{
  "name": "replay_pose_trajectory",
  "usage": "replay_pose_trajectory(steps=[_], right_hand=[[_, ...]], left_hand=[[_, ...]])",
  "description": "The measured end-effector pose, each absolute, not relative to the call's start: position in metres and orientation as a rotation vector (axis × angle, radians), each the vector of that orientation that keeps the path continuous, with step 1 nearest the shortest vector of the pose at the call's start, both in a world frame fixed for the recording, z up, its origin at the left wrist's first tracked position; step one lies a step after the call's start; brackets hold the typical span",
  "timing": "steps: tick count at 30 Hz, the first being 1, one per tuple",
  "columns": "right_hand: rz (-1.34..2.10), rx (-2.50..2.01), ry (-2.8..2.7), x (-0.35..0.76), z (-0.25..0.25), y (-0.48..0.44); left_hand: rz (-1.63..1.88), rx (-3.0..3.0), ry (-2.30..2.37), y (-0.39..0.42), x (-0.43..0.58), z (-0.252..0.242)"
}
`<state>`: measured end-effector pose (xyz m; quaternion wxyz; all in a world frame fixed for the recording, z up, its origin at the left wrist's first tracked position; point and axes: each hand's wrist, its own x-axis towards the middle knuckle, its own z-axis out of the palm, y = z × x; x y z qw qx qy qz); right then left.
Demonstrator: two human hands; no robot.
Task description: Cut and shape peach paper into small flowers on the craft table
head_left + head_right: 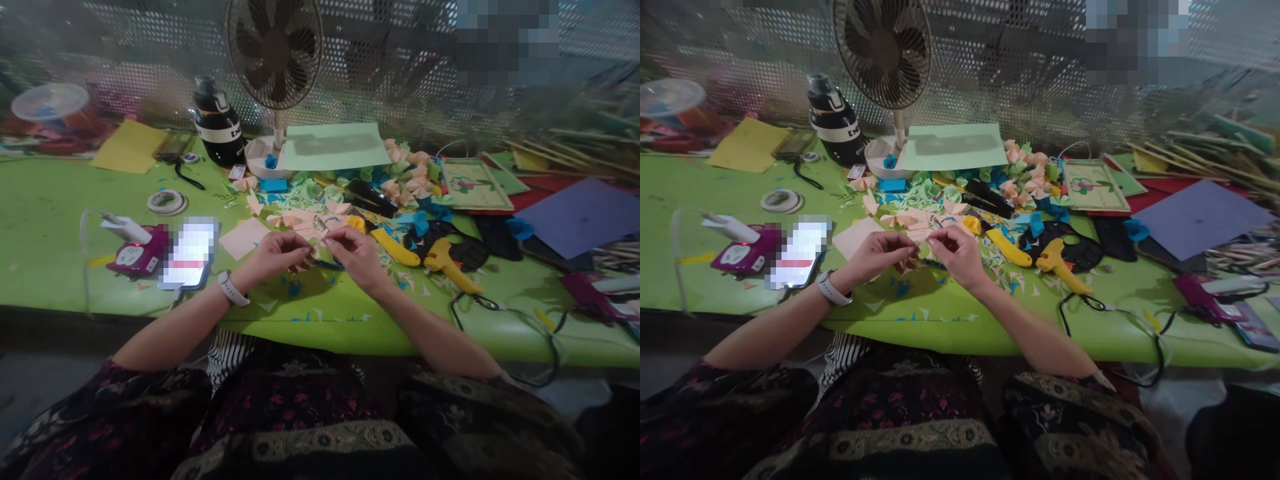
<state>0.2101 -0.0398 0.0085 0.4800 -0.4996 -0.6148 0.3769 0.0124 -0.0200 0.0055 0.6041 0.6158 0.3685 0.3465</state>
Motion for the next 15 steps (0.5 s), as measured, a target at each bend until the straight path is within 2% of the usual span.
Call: replay_pose_trajectory(steps=[11,15], right_hand=[[0.688,-1.168,-1.612,0.2112,0.0093,-0.0426],[0.486,-1.181,-1.715,0.2130,0.0113,-0.0441]], left_hand=[[0.790,1.321,0.880,-0.0193,0.0114,0.0087],[0.880,1.386,0.886,-0.0194,0.0114,0.0072]])
